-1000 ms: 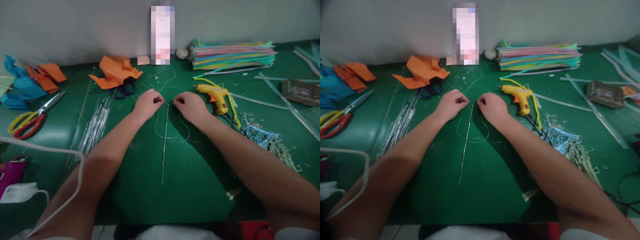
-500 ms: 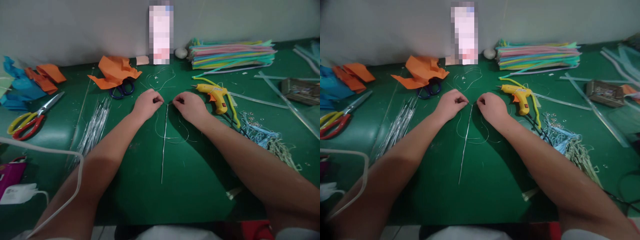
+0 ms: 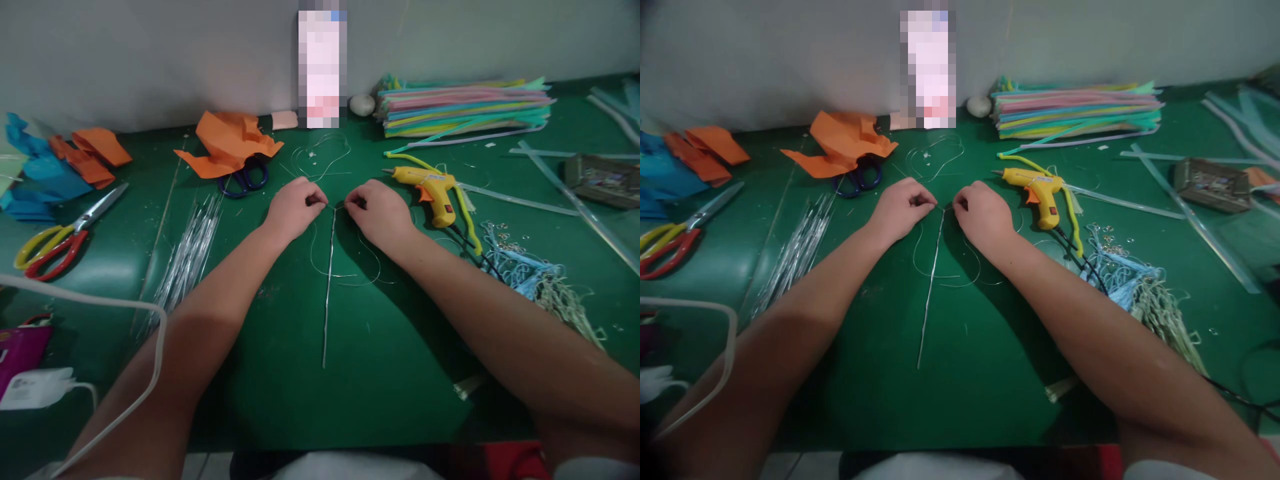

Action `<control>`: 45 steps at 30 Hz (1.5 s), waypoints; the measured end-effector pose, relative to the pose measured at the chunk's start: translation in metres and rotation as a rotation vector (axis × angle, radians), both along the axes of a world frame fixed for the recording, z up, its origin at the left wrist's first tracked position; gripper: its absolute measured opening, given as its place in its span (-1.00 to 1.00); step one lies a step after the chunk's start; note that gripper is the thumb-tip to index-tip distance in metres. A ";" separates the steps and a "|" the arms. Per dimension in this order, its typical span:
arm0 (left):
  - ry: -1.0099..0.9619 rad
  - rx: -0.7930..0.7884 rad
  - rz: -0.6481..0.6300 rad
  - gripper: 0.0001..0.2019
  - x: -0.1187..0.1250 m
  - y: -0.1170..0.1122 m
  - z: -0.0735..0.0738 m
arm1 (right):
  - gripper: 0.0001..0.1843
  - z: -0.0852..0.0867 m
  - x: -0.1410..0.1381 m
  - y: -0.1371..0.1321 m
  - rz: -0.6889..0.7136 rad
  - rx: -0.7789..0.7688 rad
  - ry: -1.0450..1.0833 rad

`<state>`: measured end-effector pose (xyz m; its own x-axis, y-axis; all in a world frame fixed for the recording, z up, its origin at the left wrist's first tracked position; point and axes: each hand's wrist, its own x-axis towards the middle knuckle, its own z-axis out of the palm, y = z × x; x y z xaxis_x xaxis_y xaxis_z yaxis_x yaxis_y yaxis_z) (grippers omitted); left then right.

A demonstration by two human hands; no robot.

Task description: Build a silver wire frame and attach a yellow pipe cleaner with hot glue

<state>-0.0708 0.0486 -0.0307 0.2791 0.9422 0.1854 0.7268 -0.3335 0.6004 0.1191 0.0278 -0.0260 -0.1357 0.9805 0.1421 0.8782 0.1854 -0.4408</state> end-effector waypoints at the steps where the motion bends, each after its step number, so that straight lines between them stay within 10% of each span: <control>1: -0.002 0.003 0.000 -0.91 0.000 0.000 -0.001 | -0.81 0.000 0.000 0.000 0.002 0.003 -0.001; 45: -0.031 0.009 0.000 -0.93 0.000 -0.002 0.002 | -0.86 -0.003 0.001 -0.001 0.044 0.055 0.027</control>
